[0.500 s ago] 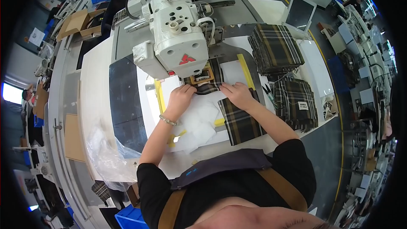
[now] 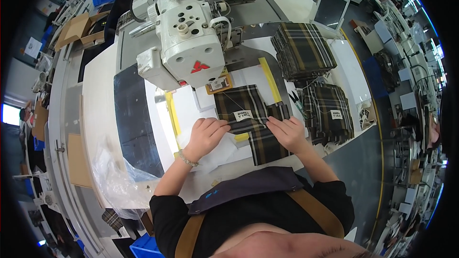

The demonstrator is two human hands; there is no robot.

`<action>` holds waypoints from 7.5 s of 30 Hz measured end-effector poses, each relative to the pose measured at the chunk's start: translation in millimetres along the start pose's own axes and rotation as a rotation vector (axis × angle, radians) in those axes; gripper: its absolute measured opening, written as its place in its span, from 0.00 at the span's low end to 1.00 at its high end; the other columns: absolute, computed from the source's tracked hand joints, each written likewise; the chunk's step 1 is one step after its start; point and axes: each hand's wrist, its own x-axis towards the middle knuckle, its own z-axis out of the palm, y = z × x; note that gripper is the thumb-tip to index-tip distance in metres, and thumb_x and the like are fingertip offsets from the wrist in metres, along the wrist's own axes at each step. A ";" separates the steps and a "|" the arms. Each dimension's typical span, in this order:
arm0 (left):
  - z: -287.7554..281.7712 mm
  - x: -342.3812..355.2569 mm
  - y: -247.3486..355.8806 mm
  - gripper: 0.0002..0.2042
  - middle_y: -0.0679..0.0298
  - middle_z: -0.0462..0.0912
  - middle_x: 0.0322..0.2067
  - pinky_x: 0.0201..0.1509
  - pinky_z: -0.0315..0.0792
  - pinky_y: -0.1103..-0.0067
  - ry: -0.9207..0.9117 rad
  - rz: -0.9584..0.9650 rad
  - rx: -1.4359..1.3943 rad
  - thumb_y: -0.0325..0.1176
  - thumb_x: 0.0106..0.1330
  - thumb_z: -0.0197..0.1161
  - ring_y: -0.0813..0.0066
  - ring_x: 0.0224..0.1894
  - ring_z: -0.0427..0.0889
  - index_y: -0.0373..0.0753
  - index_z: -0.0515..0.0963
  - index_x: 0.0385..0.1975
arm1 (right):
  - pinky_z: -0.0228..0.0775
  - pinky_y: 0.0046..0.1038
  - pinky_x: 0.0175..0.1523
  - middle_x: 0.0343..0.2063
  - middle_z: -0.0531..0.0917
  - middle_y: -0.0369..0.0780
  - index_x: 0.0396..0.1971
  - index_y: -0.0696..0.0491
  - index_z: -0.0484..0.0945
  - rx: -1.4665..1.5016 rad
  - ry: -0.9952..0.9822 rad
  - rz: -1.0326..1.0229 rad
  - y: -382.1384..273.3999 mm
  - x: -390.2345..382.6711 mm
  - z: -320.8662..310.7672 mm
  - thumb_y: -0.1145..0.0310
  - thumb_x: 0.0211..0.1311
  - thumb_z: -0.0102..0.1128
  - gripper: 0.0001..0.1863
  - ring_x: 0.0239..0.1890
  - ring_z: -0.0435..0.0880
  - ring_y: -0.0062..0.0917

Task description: Sewing labels onto plaid fabric pieces using an industrial sewing machine.

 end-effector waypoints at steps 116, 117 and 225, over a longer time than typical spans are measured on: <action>-84.5 -21.8 9.7 0.09 0.57 0.79 0.42 0.53 0.67 0.74 0.434 -0.521 -0.594 0.31 0.50 0.72 0.68 0.48 0.76 0.35 0.79 0.27 | 0.70 0.36 0.55 0.51 0.80 0.37 0.56 0.53 0.74 2.359 -0.456 1.007 -25.1 58.9 19.6 0.72 0.64 0.56 0.20 0.53 0.78 0.26; -81.9 -18.2 9.8 0.09 0.57 0.80 0.41 0.53 0.67 0.74 0.465 -0.591 -0.696 0.30 0.53 0.69 0.68 0.47 0.77 0.35 0.79 0.30 | 0.70 0.36 0.55 0.51 0.80 0.37 0.56 0.53 0.74 2.355 -0.457 1.013 -24.6 59.5 18.3 0.72 0.64 0.56 0.20 0.53 0.78 0.26; -100.2 26.1 64.4 0.18 0.81 0.68 0.27 0.45 0.49 0.73 0.163 0.258 0.307 0.38 0.37 0.65 0.79 0.36 0.63 0.53 0.85 0.33 | 0.74 0.25 0.50 0.39 0.84 0.40 0.39 0.55 0.76 1.467 0.039 0.290 -29.2 11.1 -13.2 0.78 0.36 0.80 0.26 0.43 0.83 0.27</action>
